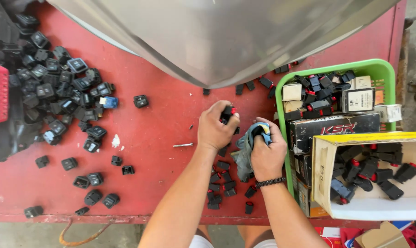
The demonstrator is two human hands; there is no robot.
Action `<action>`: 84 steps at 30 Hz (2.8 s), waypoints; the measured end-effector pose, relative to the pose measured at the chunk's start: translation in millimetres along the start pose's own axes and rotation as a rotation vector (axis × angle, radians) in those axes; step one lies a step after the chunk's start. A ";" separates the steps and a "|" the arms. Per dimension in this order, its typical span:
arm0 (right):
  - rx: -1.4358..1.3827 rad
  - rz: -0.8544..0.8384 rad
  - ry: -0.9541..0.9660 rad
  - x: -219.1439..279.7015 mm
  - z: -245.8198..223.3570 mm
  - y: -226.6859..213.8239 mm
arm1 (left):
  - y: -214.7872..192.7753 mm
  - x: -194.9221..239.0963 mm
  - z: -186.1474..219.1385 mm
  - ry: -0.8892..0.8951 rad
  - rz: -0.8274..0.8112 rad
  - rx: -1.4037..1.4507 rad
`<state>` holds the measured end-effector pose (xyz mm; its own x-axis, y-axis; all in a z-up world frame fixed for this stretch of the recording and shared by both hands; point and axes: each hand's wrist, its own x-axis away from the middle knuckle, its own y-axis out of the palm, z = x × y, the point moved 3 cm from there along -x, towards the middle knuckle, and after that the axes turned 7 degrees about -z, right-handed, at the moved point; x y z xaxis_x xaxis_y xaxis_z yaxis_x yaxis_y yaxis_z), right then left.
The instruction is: The person picks up small black electrical components from a red table and wipes them with a gray cloth. They handle the components one at a time, wiping different sides before placing them into a green plastic basket. The person repeats this process for several components throughout the video.
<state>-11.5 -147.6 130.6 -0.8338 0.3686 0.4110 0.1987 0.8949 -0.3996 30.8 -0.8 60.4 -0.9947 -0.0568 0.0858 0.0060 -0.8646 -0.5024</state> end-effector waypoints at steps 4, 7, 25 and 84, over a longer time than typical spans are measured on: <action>-0.047 -0.001 -0.025 18.9 -36.0 -9.5 | -0.8 29.9 19.1 -0.249 0.123 0.741; -0.037 -0.029 -0.019 39.8 -67.6 -26.0 | -7.9 57.2 53.3 -0.487 0.150 1.285; 0.072 -0.319 -0.120 134.5 -190.2 -153.2 | -101.8 130.6 222.5 -0.872 -0.766 1.344; -0.179 -0.275 -0.169 143.0 -205.9 -166.4 | -92.6 119.8 212.6 -0.906 -0.438 1.240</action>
<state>-57.7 -192.1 424.6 -0.9388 0.0751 0.3363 0.0300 0.9901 -0.1373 -67.0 -33.6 300.1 -0.5576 0.4202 0.7159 0.2750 -0.7202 0.6369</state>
